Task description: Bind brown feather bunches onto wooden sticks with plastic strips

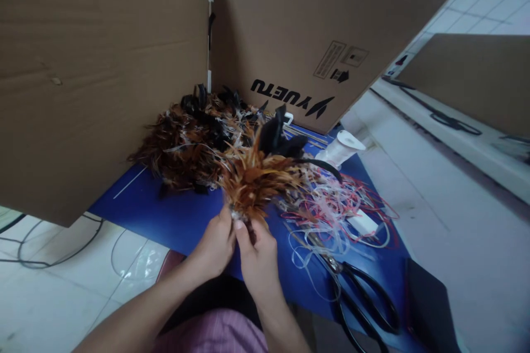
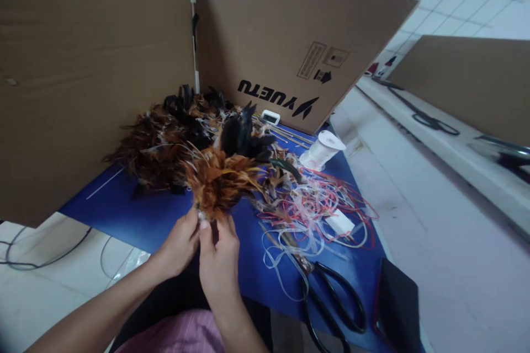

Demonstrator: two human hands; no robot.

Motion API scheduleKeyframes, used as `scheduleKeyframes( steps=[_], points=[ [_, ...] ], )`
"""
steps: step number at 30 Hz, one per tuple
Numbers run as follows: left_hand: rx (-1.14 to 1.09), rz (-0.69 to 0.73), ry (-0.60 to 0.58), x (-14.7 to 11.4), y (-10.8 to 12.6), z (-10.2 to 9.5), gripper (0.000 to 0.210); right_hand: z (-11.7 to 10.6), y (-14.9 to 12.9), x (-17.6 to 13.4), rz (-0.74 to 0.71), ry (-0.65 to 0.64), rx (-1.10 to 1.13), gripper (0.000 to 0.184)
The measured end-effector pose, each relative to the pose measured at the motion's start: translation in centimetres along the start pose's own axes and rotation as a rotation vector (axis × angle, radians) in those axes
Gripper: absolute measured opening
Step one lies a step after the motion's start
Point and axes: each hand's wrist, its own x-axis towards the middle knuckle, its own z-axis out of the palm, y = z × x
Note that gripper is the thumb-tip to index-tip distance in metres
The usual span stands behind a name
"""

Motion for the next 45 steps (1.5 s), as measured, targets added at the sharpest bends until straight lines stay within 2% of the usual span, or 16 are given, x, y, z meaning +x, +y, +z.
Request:
scheduleKeyframes(
  steps=[4,6,10,12,15,18,20,27,32,35,40,45],
  points=[
    [-0.079,-0.026,0.104,0.1,-0.2,-1.8,0.016,0.3,-1.2,0.7,-0.033,-0.109,0.085,0.022],
    [-0.171,-0.069,0.116,0.2,-0.3,-2.7,0.018,0.6,-1.7,1.1,-0.049,-0.149,0.137,0.021],
    [-0.402,-0.241,0.071,0.3,-0.2,-4.2,0.030,1.3,-1.7,1.8,-0.057,-0.210,0.238,0.028],
    [-0.492,-0.271,0.050,0.4,-0.3,-5.1,0.033,1.2,-1.0,2.5,-0.047,-0.215,0.233,0.033],
    [-0.539,-0.267,0.070,0.6,-0.5,-6.7,0.032,0.3,0.5,4.3,-0.063,-0.140,0.088,0.026],
    [-0.568,-0.273,0.115,0.8,-0.5,-8.1,0.031,-0.9,1.9,7.3,-0.111,-0.034,-0.161,0.022],
    [-0.589,-0.262,0.146,1.0,-0.4,-8.7,0.030,-1.2,2.3,9.4,-0.150,-0.012,-0.327,0.023],
    [-0.603,-0.241,0.158,0.7,-0.3,-9.6,0.025,0.5,2.7,14.1,-0.384,-0.159,-0.710,0.038],
    [-0.589,-0.254,0.176,0.6,-0.1,-9.8,0.029,1.0,2.7,15.7,-0.456,-0.214,-0.919,0.026],
    [-0.595,-0.261,0.176,0.7,0.0,-9.7,0.029,-0.1,2.0,16.1,-0.464,-0.194,-0.892,0.022],
    [-0.626,-0.291,0.149,1.2,-0.4,-9.2,0.032,-3.7,0.4,15.6,-0.436,-0.109,-0.710,0.017],
    [-0.641,-0.296,0.103,2.0,-0.5,-8.1,0.036,-6.2,0.1,14.3,-0.214,-0.069,-0.368,0.019]
  ],
)
